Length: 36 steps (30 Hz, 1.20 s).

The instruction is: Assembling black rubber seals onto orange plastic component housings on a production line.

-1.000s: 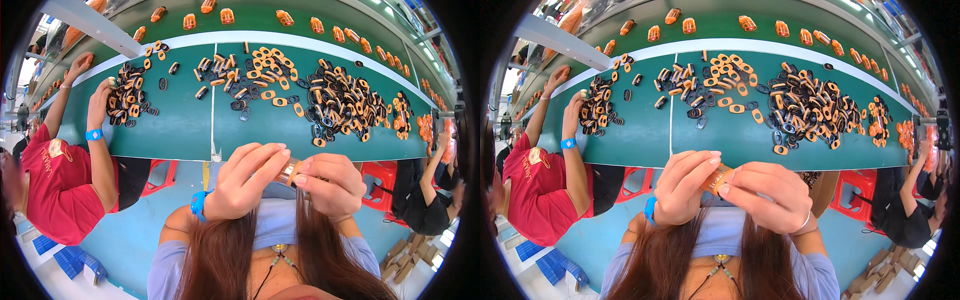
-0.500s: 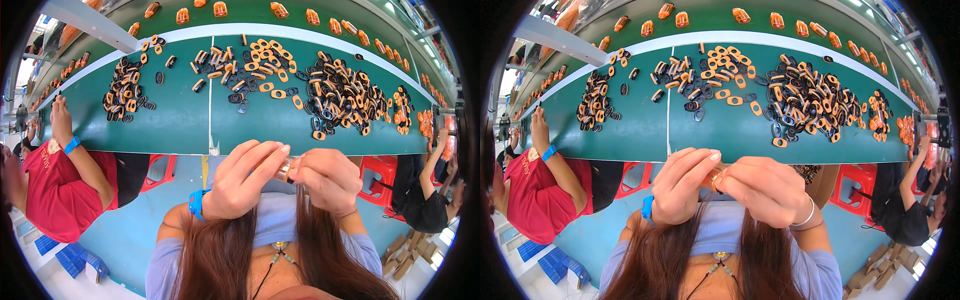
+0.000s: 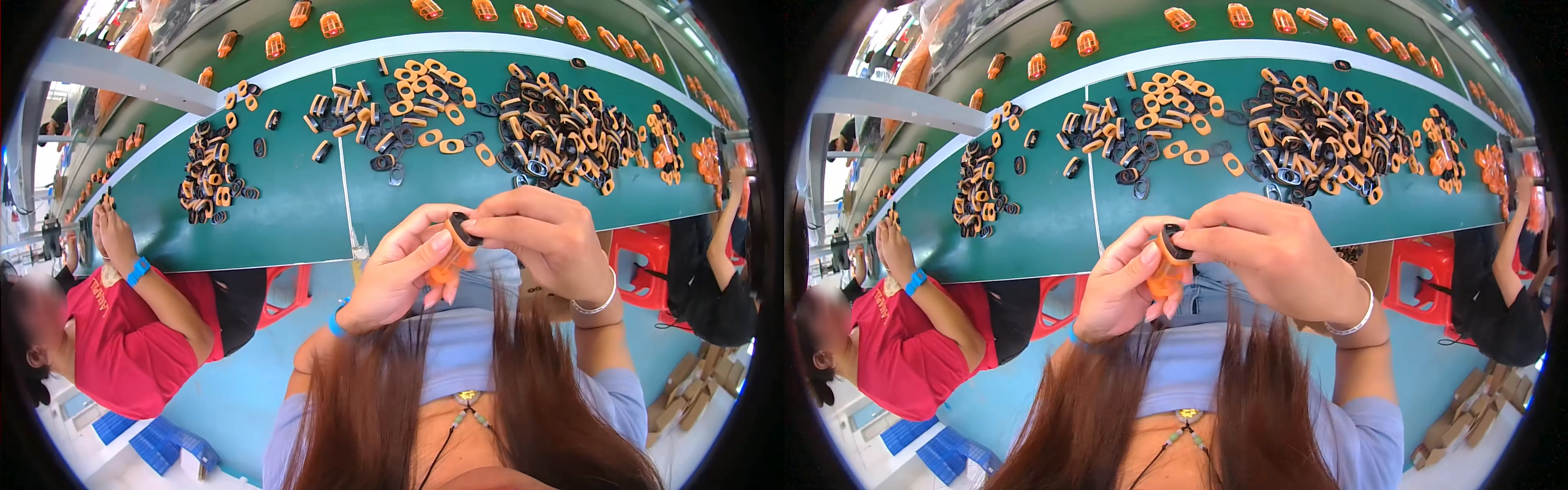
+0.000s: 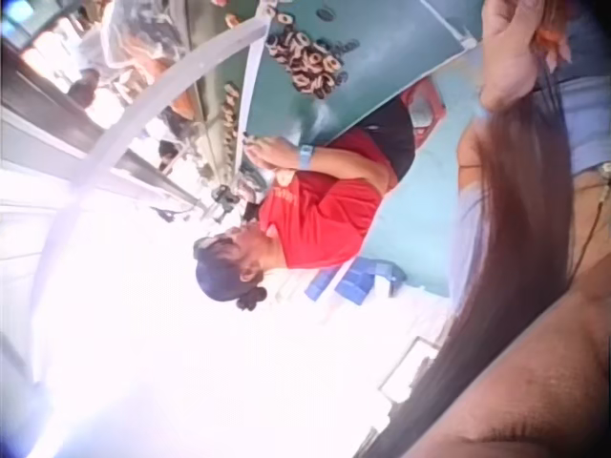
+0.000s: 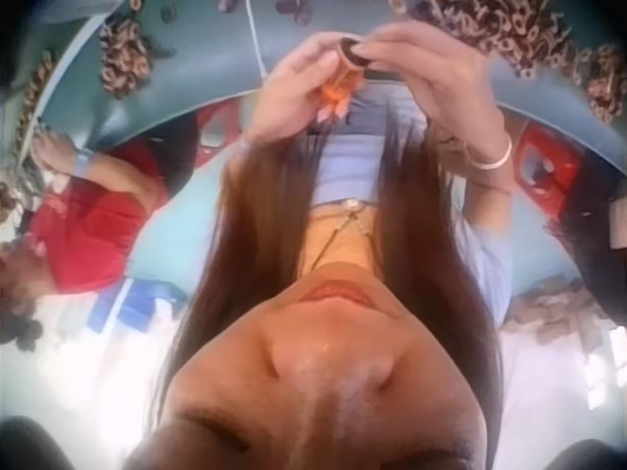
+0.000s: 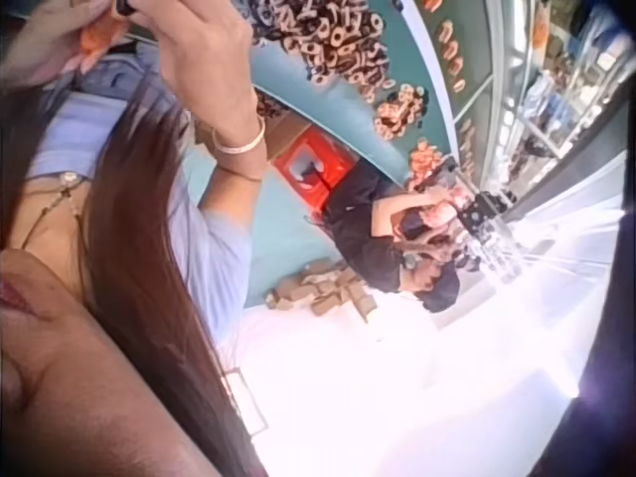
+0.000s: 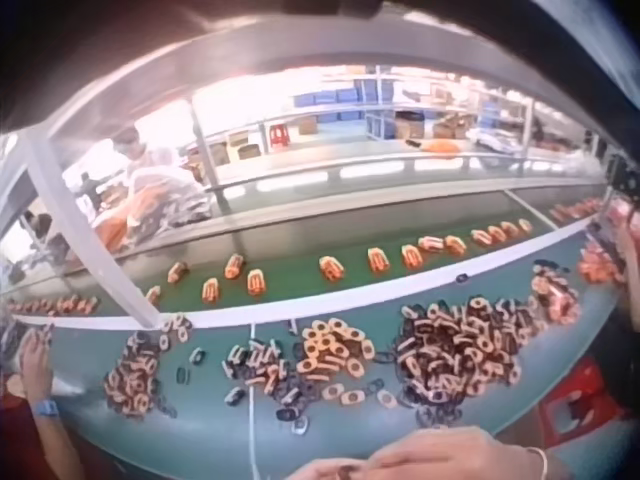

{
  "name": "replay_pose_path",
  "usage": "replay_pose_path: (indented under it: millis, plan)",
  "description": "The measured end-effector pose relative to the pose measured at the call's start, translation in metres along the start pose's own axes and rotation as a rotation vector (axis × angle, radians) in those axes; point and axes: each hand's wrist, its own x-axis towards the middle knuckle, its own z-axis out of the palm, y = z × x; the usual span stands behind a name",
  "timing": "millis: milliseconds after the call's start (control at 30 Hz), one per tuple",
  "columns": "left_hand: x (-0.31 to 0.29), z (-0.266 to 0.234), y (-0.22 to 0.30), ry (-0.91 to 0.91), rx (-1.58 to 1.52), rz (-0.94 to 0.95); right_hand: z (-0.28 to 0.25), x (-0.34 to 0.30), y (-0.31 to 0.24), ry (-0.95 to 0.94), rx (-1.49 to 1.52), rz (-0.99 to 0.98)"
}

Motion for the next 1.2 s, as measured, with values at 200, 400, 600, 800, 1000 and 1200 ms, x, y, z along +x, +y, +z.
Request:
replay_pose_path:
  millis: [200, 400, 600, 800, 1000, 1200]
  plan:
    - [-0.003, 0.002, -0.006, 0.046, -0.038, 0.055, 0.001, -0.001, -0.007, -0.011, -0.162, -0.071]
    - [-0.006, 0.002, -0.009, -0.006, -0.112, 0.056, 0.003, -0.001, -0.012, 0.005, -0.231, -0.159]
    - [-0.004, 0.007, -0.008, 0.026, -0.098, 0.085, 0.007, -0.001, -0.014, 0.004, -0.298, -0.194]
    - [-0.006, 0.006, -0.006, -0.001, -0.215, -0.001, 0.003, -0.001, -0.008, -0.050, -0.202, -0.204]
    - [-0.002, 0.005, -0.006, -0.049, -0.272, -0.035, 0.002, 0.000, -0.005, -0.053, -0.224, -0.235]
    - [0.000, 0.001, -0.002, 0.009, -0.067, 0.104, 0.007, 0.007, 0.001, -0.006, -0.211, -0.221]
